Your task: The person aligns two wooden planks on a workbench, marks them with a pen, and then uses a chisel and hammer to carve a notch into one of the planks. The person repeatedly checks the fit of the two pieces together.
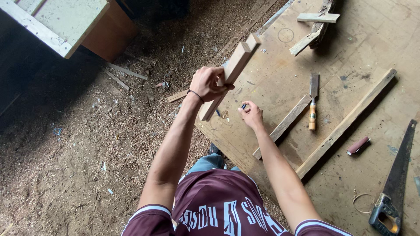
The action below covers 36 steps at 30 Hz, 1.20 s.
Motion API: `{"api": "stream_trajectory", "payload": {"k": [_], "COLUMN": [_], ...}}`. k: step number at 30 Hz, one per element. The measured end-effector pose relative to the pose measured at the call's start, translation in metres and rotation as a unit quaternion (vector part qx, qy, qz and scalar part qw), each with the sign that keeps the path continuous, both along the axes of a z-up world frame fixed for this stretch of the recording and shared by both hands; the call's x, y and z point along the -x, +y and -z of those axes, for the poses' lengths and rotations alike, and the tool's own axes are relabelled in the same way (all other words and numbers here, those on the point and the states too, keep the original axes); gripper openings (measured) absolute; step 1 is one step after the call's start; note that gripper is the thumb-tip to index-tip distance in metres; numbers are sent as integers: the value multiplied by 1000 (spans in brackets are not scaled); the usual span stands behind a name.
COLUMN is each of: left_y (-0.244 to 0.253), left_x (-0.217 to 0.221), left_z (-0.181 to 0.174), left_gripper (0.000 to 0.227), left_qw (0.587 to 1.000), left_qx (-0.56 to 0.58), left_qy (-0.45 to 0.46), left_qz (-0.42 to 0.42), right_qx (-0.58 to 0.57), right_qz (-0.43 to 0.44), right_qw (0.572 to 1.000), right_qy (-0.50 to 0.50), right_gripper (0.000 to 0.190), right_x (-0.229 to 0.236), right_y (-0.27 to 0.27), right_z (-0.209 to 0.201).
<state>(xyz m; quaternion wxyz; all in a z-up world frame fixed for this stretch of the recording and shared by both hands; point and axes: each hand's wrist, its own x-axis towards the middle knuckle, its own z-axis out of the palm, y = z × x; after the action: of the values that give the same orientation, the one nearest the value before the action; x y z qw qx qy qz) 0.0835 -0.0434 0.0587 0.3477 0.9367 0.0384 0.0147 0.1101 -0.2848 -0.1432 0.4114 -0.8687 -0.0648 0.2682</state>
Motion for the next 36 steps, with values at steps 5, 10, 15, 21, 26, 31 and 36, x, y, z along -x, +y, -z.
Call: {"api": "stream_trajectory", "payload": {"k": [5,10,15,21,26,31,36], "left_y": [12,11,6,-3,-13,-5,13], "left_x": [1,-4,-11,-26,-32,-25,26], "left_z": [13,37,61,77,101,161,201], "left_gripper": [30,32,41,38,40,37,44], "left_qw": [984,979,952,861,819,914,989], "left_qx": [163,200,298,499,562,381,1], "left_qy": [-67,-11,-49,-9,32,72,150], "left_qz": [-6,-34,-54,-101,-110,-118,5], "right_qx": [5,-120,-288,-199,-268,-177,-37], "right_qz": [8,14,-197,-145,-44,28,115], "right_qw": [999,991,936,965,947,984,988], "right_qy": [-40,56,33,88,171,24,-94], "right_gripper": [41,44,61,42,40,51,54], "right_x": [1,4,-12,-26,-16,-1,0], "right_y": [-1,5,7,5,8,8,-2], "right_z": [10,-22,-63,-87,-96,-74,-27]}}
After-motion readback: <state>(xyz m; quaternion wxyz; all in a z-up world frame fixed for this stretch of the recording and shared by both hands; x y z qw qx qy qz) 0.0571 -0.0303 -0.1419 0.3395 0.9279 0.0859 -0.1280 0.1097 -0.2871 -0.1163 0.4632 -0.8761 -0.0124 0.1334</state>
